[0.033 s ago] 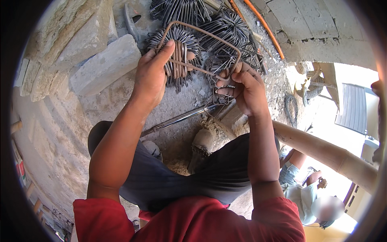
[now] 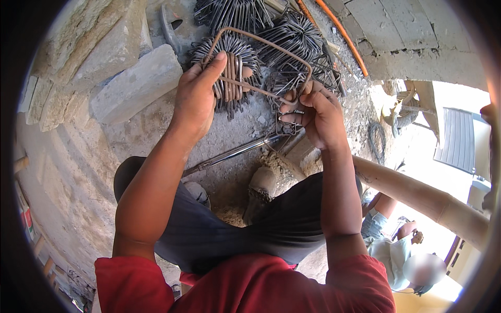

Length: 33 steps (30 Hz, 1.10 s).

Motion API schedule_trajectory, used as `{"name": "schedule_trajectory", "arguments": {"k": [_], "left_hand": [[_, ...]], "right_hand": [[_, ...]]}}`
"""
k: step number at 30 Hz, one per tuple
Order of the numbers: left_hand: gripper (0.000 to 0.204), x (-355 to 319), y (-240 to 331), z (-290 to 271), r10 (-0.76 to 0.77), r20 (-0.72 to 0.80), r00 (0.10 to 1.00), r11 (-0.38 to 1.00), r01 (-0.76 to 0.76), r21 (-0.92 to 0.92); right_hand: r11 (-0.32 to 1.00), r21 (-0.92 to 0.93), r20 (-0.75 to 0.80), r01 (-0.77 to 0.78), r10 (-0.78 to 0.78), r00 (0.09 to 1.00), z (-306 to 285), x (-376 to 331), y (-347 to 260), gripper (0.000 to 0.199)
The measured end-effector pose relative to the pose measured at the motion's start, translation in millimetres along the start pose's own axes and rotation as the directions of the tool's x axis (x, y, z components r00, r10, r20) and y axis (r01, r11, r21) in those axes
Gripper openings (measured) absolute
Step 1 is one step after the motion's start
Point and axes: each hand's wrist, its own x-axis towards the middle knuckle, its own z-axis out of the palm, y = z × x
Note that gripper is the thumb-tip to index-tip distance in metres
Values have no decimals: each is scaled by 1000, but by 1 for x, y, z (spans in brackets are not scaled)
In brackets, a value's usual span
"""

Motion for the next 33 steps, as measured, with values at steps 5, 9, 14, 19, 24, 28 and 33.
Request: {"name": "schedule_trajectory", "arguments": {"k": [5, 9, 14, 19, 24, 28, 33], "left_hand": [[37, 0, 1, 1, 7, 25, 1000, 1000, -8, 27], [36, -1, 1, 3, 2, 16, 1000, 1000, -2, 25], [30, -2, 0, 5, 16, 8, 1000, 1000, -15, -9], [37, -2, 1, 5, -1, 27, 1000, 999, 0, 42], [37, -4, 0, 8, 0, 35, 999, 1000, -1, 29], [37, -5, 0, 8, -19, 50, 999, 999, 17, 47], [37, -2, 0, 2, -2, 2, 1000, 1000, 1, 4]], "right_hand": [[999, 39, 1, -17, 17, 1000, -1, 1, 2, 18], [997, 73, 9, 0, -1, 1000, 0, 1, 3, 18], [994, 112, -3, 17, -16, 1000, 4, 0, 5, 17], [988, 149, -62, 28, -19, 998, 7, 1, 8, 20], [990, 144, -132, -10, 29, 991, 11, 3, 7, 21], [991, 126, -152, -44, 63, 986, 9, 0, 5, 21], [996, 81, -53, -24, 28, 998, -4, -1, -3, 22]]}}
